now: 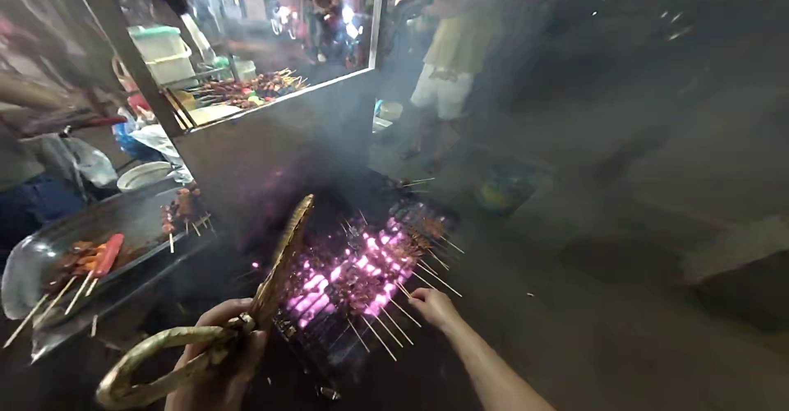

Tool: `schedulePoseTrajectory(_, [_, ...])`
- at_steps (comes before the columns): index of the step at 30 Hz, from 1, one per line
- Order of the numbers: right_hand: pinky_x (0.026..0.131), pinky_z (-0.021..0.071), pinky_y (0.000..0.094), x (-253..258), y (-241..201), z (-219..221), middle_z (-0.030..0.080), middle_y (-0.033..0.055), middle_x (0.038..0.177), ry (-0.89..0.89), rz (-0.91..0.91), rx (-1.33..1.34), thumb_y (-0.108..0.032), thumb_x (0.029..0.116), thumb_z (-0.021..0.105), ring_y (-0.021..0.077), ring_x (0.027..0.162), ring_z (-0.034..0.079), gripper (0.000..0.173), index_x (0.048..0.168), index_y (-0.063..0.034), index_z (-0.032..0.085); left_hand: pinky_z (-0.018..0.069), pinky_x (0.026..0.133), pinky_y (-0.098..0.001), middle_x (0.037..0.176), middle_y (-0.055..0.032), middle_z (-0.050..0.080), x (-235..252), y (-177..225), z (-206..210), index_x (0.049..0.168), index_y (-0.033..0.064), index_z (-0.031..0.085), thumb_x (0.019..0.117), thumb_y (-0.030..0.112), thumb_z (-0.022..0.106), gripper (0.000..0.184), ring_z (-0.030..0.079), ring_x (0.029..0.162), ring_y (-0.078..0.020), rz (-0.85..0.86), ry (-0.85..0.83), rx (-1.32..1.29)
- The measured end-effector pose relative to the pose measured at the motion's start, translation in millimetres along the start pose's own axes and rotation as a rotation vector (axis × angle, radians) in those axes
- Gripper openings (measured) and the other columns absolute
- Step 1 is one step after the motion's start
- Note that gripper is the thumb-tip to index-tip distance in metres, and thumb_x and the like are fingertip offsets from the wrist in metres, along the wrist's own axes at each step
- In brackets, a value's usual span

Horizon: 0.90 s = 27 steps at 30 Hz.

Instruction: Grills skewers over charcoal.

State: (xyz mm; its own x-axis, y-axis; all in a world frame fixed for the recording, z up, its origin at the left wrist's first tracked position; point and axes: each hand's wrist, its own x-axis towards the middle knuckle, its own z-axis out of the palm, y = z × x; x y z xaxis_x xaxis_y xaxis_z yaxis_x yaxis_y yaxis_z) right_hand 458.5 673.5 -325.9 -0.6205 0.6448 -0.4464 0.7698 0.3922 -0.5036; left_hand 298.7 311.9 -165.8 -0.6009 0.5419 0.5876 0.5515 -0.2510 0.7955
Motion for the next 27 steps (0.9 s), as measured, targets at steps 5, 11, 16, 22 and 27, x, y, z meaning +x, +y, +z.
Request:
schedulePoseTrajectory(5, [0.110, 0.0454, 0.0532, 4.4, 5.3, 7.9, 0.068, 0.0226, 0.129, -0.051, 0.008, -0.001, -0.024, 0.1033, 0.062, 0.0355, 0.125, 0.063, 0.034, 0.128, -0.0022, 0.069, 0.0543, 0.089, -0.0136, 0.122, 0.0182, 0.065, 1.6, -7.4, -14.8, 0.132, 0.0255, 0.058, 0.0970, 0.018, 0.068, 0.037, 0.063, 0.103, 0.0062, 0.066, 0.069, 0.114])
schedulePoseTrajectory(11, [0.112, 0.0435, 0.0538, 0.9, 4.2, 11.3, 0.066, 0.0240, 0.131, -0.040, 0.070, 0.003, -0.028, 0.1020, 0.065, 0.0368, 0.128, 0.061, 0.039, 0.130, -0.0014, 0.068, 0.0544, 0.089, -0.0139, 0.119, 0.0199, 0.067, 0.0, 12.3, -9.7, 0.130, 0.0303, 0.059, 0.0959, 0.017, 0.069, 0.038, 0.064, 0.104, 0.0050, -0.045, 0.019, -0.086])
schedulePoseTrajectory(16, [0.110, 0.0443, 0.0531, -24.4, -20.5, 1.9, 0.067, 0.0257, 0.128, 0.023, -0.019, 0.059, -0.023, 0.1061, 0.057, 0.0375, 0.124, 0.062, 0.035, 0.128, 0.0027, 0.067, 0.0541, 0.092, -0.0168, 0.123, 0.0114, 0.066, -5.6, -12.0, -16.6, 0.129, 0.0192, 0.061, 0.0965, 0.022, 0.068, 0.034, 0.063, 0.106, 0.0035, 0.032, 0.064, 0.131])
schedulePoseTrajectory(22, [0.106, 0.0490, 0.0486, -64.8, -63.6, 51.0, 0.069, 0.0222, 0.123, -0.091, -0.082, 0.102, -0.022, 0.1070, 0.054, 0.0328, 0.116, 0.067, 0.034, 0.127, 0.0018, 0.067, 0.0545, 0.085, -0.0128, 0.114, 0.0173, 0.065, -5.1, 3.5, -12.5, 0.130, 0.0243, 0.058, 0.0966, 0.017, 0.067, 0.035, 0.063, 0.098, 0.0066, 0.006, 0.069, 0.052])
schedulePoseTrajectory(27, [0.106, 0.0491, 0.0526, -74.4, -75.3, 95.4, 0.070, 0.0189, 0.127, -0.104, 0.064, -0.068, -0.027, 0.1091, 0.047, 0.0335, 0.123, 0.065, 0.036, 0.131, -0.0059, 0.067, 0.0541, 0.084, -0.0127, 0.109, 0.0177, 0.067, -2.2, -0.9, -18.9, 0.126, 0.0269, 0.062, 0.0979, 0.025, 0.067, 0.028, 0.063, 0.094, 0.0073, 0.063, 0.108, 0.093])
